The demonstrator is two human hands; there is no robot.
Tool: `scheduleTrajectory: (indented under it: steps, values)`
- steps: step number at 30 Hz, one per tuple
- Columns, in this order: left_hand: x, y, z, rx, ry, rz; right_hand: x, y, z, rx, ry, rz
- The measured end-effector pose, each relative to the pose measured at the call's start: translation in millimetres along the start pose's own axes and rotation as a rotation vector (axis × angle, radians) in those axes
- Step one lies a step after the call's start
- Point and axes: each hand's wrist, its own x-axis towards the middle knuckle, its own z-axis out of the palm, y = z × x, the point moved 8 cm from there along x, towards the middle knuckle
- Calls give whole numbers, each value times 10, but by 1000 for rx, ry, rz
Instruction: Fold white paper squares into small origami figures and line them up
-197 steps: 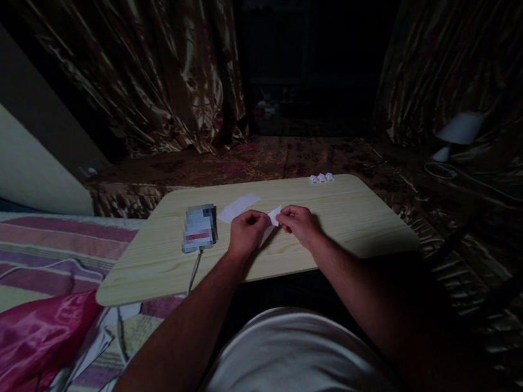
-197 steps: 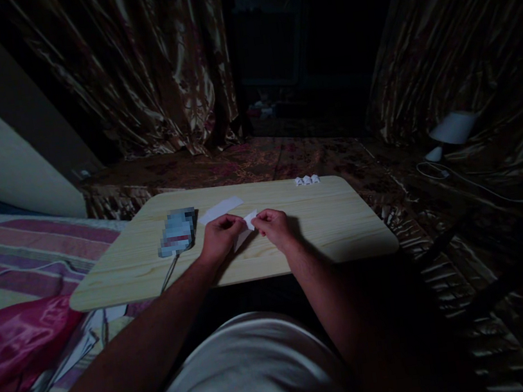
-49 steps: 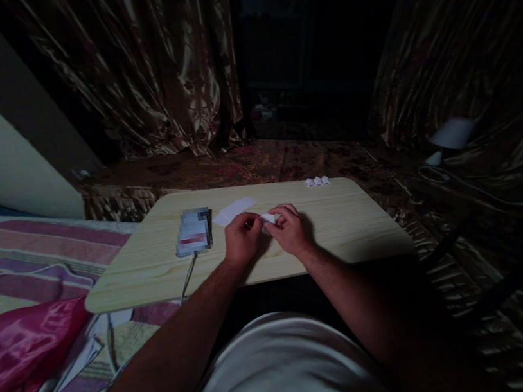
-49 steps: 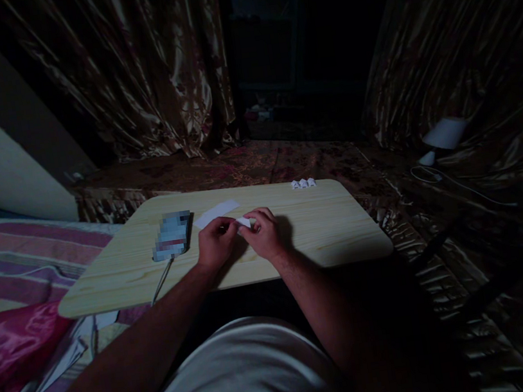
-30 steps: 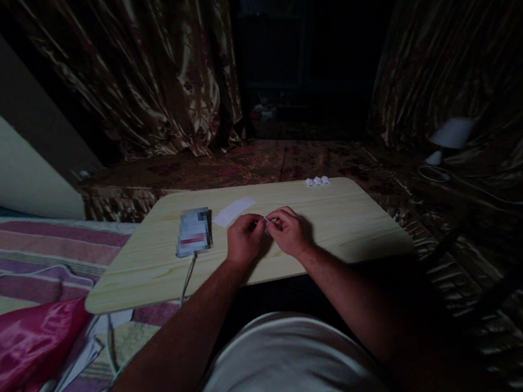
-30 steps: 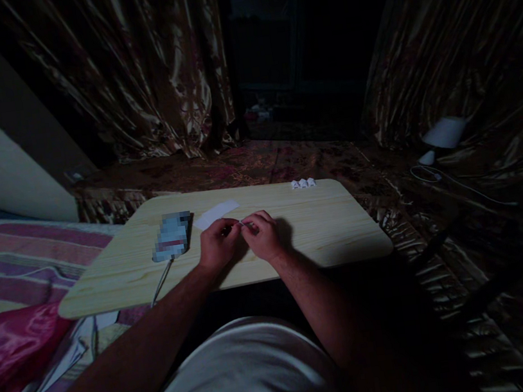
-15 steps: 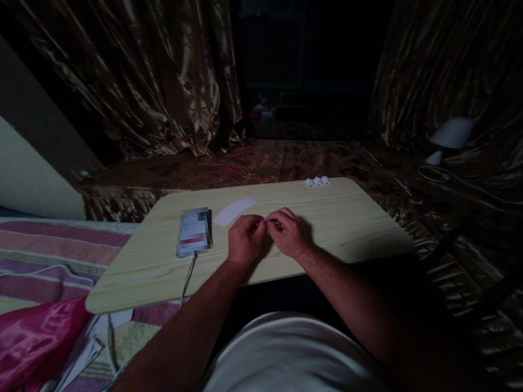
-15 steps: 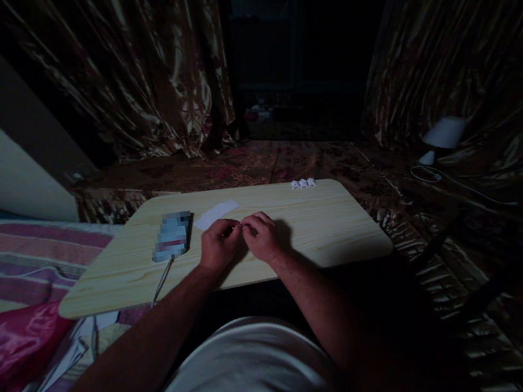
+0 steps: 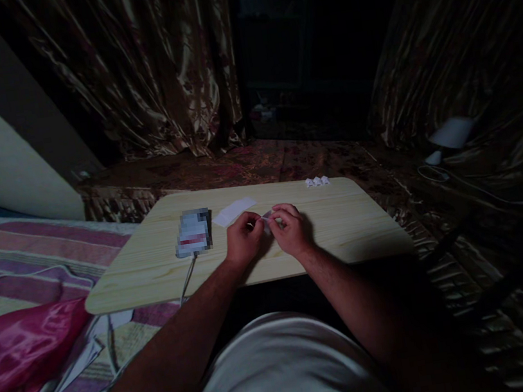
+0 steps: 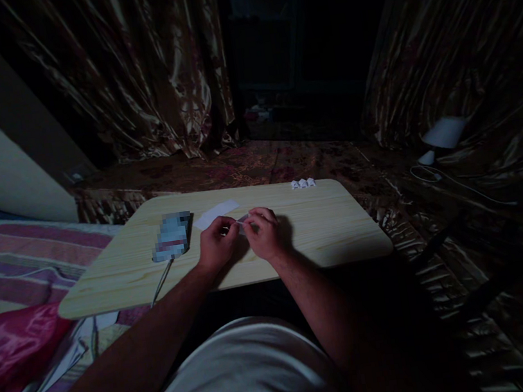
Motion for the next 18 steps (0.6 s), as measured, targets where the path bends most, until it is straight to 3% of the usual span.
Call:
scheduleTrajectory:
  steps: [9,18]
  values:
    - [2,-46,51,-64,-62,-38,-1,139,87,172,-33,73]
    - [10,-106,38,-136,-18,-115,-31,223,117,228,-57,204]
